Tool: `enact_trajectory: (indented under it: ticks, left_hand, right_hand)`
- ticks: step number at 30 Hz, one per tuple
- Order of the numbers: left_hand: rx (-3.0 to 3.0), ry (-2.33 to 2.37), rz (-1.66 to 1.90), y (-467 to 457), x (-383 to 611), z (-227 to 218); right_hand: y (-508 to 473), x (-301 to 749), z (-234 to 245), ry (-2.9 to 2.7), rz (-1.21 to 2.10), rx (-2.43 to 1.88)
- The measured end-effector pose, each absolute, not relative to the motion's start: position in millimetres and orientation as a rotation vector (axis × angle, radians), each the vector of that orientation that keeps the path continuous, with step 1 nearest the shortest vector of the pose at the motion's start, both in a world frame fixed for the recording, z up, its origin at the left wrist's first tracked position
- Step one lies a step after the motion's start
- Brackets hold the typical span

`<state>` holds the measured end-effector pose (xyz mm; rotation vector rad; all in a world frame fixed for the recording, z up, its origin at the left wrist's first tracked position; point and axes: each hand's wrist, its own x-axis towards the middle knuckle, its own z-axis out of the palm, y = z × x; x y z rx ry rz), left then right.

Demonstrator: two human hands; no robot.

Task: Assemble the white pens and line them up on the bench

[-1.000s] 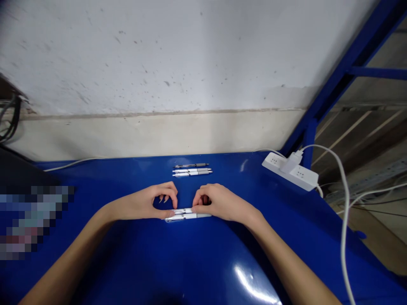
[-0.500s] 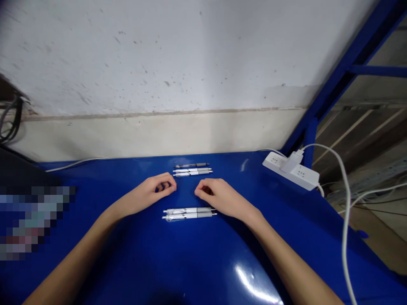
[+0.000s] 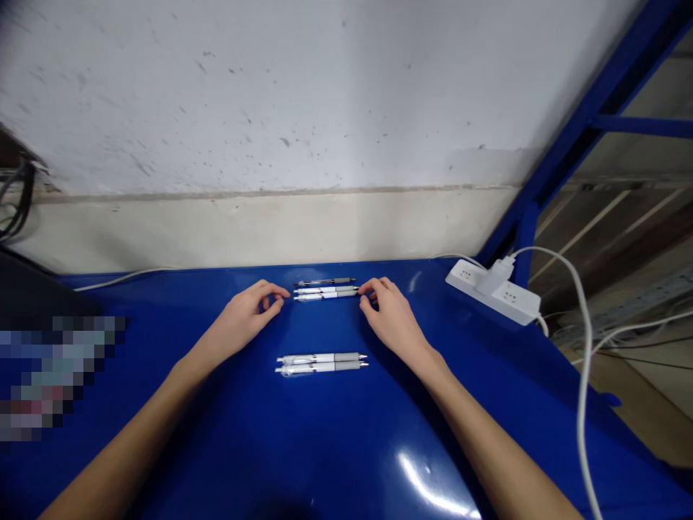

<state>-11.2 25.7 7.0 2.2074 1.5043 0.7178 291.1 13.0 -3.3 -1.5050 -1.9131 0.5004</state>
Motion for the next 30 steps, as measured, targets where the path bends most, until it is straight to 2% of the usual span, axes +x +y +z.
enact_trajectory:
  ticks: [14,21,30]
  left_hand:
    - [2.221,1.451,0.690,27,-10,2]
    - [2.234,1.396,0.616,23,-6,7]
    - [1.998,1.259,0.741,20,2,14]
  right_hand:
    - [14,289,-10,-1.952,0.599,-1.404]
    - [13,288,-15,-2.033,0.530,-1.370]
    - [7,286,-3,-2.064,0.430,-1.390]
